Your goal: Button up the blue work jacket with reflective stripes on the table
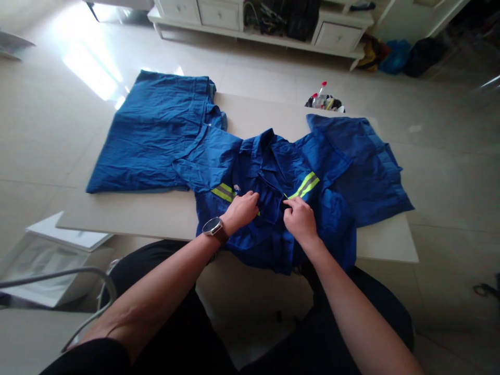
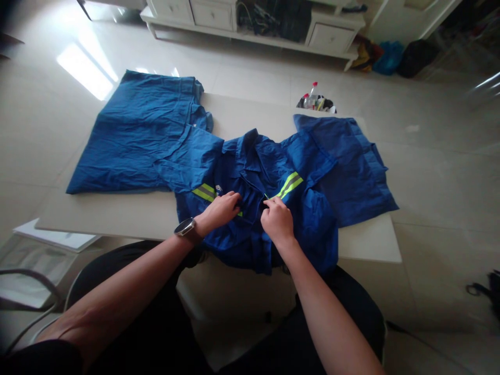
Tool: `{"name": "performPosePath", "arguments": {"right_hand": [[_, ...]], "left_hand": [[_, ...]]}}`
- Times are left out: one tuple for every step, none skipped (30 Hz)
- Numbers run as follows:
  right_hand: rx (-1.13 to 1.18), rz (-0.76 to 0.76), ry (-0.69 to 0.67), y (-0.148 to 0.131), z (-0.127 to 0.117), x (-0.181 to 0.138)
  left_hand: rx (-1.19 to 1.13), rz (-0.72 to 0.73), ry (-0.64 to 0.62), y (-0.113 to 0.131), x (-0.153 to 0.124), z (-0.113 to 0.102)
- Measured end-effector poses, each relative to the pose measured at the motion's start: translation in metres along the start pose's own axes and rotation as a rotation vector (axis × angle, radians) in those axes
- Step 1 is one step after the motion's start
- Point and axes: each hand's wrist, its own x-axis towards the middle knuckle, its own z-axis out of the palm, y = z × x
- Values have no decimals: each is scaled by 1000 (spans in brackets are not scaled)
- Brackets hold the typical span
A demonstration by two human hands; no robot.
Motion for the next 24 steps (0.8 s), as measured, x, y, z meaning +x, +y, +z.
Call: {"name": "performPosePath", "arguments": {"right_hand": [[1, 18, -13, 0, 0, 0], [0, 37, -24, -1, 0, 1], [-2, 60, -32, -2, -1, 1], [-7, 86, -39, -3, -1, 1], [-16, 111, -44, -5, -2, 1], [-26, 134, -47, -7, -3, 1], [-38, 156, -48, -8, -4, 1], [-51, 174, -50, -9, -4, 1], [-64, 192, -51, -10, -4, 1], [-78, 211, -55, -10, -4, 1], [-92, 232, -61, -11, -4, 1], [-105, 256, -70, -10, -3, 2], [-116, 278, -82, -10, -3, 2], [-123, 297, -94, -9, -2, 3], [-124, 313, -102, -8, 0, 4], [-117, 321, -104, -7, 1, 4], [-100, 320, -97, -6, 3, 4], [-71, 309, -80, -4, 4, 5], [-34, 288, -55, -3, 6, 5], [10, 258, -27, -2, 7, 5], [57, 221, -1, -1, 8, 5], [106, 184, 22, 0, 9, 5], [155, 149, 40, 0, 9, 5], [206, 121, 53, 0, 9, 5]], "left_hand": [[-2, 0, -7, -2, 0, 2], [-4, 4, -12, -4, 1, 4], [-5, 6, -14, -5, 1, 6], [-6, 5, -14, -6, 1, 7], [-7, 0, -14, -6, 1, 9], [-5, -6, -13, -6, 1, 10], [1, -11, -14, -6, 1, 11], [8, -14, -16, -5, 1, 12], [14, -13, -20, -5, 1, 13], [17, -10, -25, -4, 1, 13], [14, -5, -27, -3, 1, 13], [5, 0, -27, -2, 2, 13], [-11, 5, -21, -1, 2, 12], [-33, 9, -8, 0, 2, 11], [-60, 12, 15, 0, 3, 10], [-94, 13, 47, 1, 4, 9], [-133, 14, 87, 1, 5, 8], [-177, 14, 131, 2, 6, 7], [-227, 12, 178, 2, 7, 6], [-282, 10, 222, 3, 9, 5], [-339, 6, 261, 3, 10, 4], [-394, -1, 294, 3, 12, 4], [-443, -10, 320, 4, 13, 3], [-483, -19, 341, 4, 14, 3]]}}
